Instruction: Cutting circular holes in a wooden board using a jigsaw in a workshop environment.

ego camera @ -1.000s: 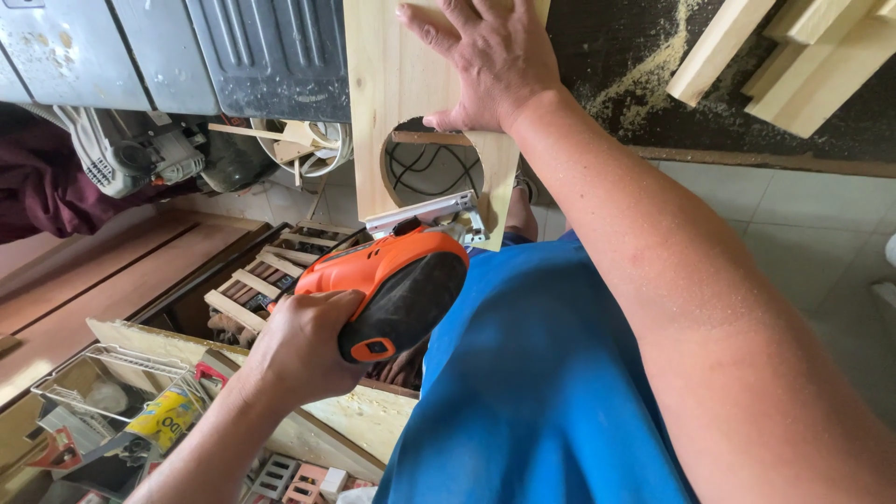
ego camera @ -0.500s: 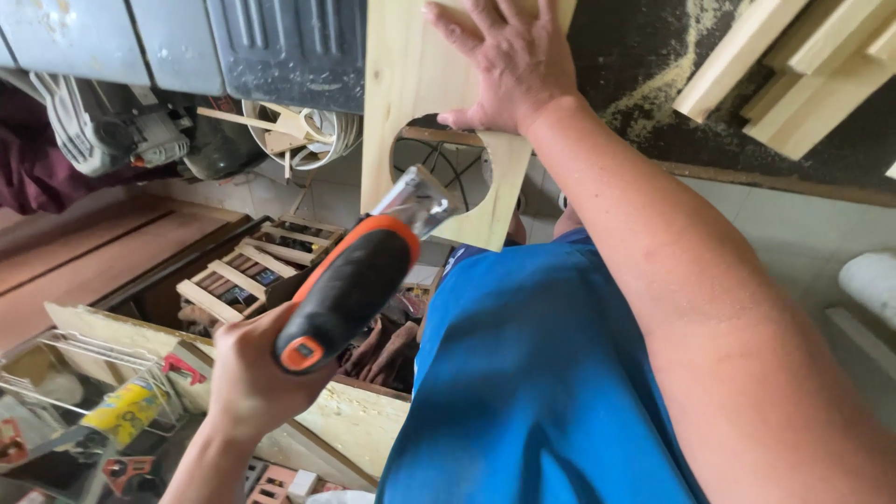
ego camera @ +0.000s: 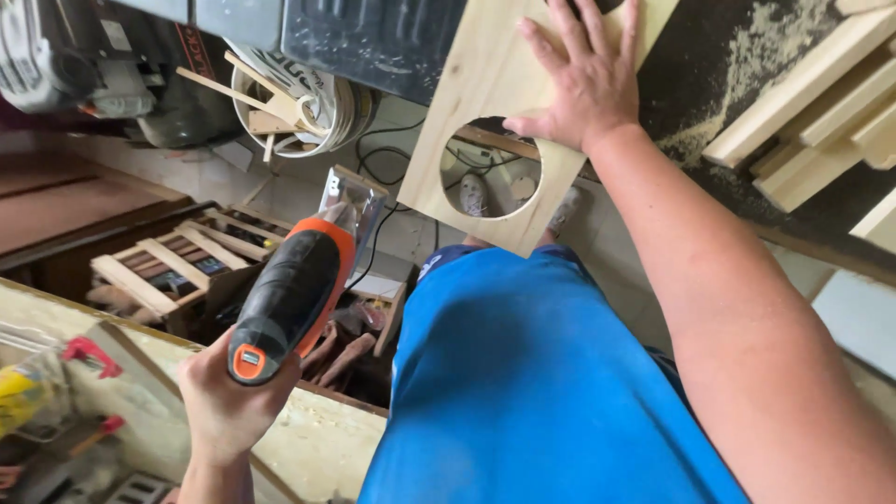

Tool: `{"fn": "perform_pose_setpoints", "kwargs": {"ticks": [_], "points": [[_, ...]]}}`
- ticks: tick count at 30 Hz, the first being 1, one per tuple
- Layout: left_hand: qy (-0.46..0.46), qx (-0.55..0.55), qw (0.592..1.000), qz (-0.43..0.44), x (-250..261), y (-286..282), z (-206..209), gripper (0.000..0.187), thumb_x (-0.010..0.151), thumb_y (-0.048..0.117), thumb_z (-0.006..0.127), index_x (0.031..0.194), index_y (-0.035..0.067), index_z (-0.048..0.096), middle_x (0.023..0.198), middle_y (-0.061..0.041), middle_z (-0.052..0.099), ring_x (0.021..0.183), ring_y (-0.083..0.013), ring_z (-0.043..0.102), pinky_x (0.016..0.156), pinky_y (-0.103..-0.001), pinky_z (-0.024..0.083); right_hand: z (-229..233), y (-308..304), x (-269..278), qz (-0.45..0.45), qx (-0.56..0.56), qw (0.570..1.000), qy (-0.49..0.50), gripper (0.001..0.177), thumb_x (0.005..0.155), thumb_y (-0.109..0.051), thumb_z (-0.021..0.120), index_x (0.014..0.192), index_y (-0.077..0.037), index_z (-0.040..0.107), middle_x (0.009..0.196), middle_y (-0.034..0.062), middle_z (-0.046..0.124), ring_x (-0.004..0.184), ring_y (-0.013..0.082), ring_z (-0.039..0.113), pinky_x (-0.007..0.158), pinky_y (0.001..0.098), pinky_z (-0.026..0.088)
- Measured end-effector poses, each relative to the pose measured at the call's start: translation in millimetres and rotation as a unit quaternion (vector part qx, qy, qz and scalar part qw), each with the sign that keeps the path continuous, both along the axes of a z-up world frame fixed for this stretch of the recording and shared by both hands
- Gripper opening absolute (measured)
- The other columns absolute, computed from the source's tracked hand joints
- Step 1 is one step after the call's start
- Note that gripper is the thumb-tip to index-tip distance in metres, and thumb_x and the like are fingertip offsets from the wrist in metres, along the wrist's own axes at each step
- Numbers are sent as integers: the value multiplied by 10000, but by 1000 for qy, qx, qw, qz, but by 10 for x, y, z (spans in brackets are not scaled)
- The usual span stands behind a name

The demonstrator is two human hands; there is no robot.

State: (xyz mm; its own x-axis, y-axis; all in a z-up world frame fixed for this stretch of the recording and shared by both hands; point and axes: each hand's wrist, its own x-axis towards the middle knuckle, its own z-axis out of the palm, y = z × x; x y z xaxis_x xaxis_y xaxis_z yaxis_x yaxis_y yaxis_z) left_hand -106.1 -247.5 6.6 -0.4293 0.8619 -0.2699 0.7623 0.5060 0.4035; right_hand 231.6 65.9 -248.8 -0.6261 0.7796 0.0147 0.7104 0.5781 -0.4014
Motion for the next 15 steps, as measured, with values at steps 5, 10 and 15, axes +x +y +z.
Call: {"fn": "perform_pose_setpoints", "kwargs": {"ticks": [5,10,15], "points": [[-68,13,998,10,-191,-200,-154,126,683,126,691,697,81,574,548,4,484,545,-153,351,511,-305,376,36,13,-2,3,-8,999,-33,1133,872,-895,472,1715,-143,387,1752,286,297,1589,520,218,1186,774,-53],[-122,32,992,3,-348,-272,-264,430,680,353,956,908,58,742,693,-12,704,560,-108,537,562,-259,476,56,44,-20,5,-23,998,-66,1236,834,-1038,251,1721,-178,299,1755,282,250,1597,498,155,1175,761,-53],[-111,-26,992,53,-530,-365,-436,324,639,241,920,789,83,680,666,-13,638,585,-152,471,581,-312,426,123,37,-49,-4,-44,992,-116,1243,817,-991,299,1739,-160,223,1777,222,120,1607,438,21,1214,740,-61]]}}
